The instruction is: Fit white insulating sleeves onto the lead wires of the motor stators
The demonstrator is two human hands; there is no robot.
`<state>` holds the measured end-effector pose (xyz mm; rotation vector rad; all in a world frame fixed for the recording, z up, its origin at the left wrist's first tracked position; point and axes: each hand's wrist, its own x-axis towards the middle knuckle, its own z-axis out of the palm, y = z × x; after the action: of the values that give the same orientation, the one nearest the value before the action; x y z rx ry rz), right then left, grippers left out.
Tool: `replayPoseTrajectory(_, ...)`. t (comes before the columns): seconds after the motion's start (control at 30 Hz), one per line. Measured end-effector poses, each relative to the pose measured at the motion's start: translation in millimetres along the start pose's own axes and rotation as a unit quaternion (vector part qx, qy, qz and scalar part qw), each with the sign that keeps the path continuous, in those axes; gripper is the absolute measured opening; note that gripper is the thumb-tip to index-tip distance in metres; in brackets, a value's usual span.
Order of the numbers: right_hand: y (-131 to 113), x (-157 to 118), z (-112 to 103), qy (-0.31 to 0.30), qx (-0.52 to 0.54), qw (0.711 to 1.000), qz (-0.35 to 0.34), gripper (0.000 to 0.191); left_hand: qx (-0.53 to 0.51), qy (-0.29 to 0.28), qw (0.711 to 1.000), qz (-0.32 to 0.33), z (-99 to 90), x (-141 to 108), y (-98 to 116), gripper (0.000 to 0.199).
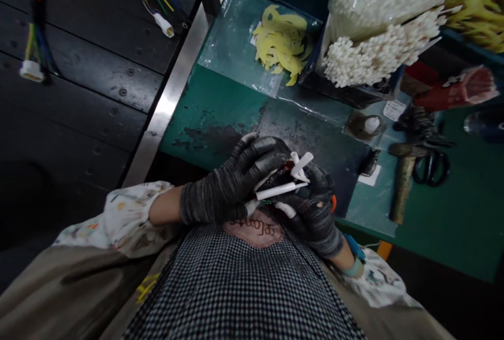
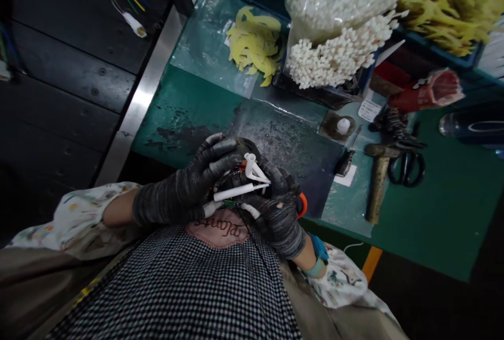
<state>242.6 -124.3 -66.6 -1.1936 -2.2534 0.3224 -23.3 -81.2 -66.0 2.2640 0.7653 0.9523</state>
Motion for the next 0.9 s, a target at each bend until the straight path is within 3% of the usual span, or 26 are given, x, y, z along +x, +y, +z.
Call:
replayPoseTrajectory(0.3, -7.3, -0.1, 0.1, 0.03, -0.009, 0.999, 0.01, 0.014, 0.007, -0.022, 1.0, -0.007, -5.5, 2.9, 2.1, 0.077)
replayPoseTrajectory(0.5, -4.6, 2.2, -0.6, 0.026, -0.026, 0.999, -0.009, 0.03, -0.008, -0.029, 0.999, -0.017, -4.8, 3.5, 3.7, 0.076)
replayPoseTrajectory(0.77, -6.5, -1.0, 0.1, 0.009, -0.059, 0.998, 0.002, 0.027, -0.027, 0.015, 0.999, -0.026, 0.6, 5.2, 3.0, 0.075)
replayPoseTrajectory(0.9, -16.5, -1.0, 4.4, 0.019, -0.063, 0.997, 0.032, 0.022, -0.026, 0.079, 0.994, -0.076, 15.8, -7.0, 9.6, 0.084)
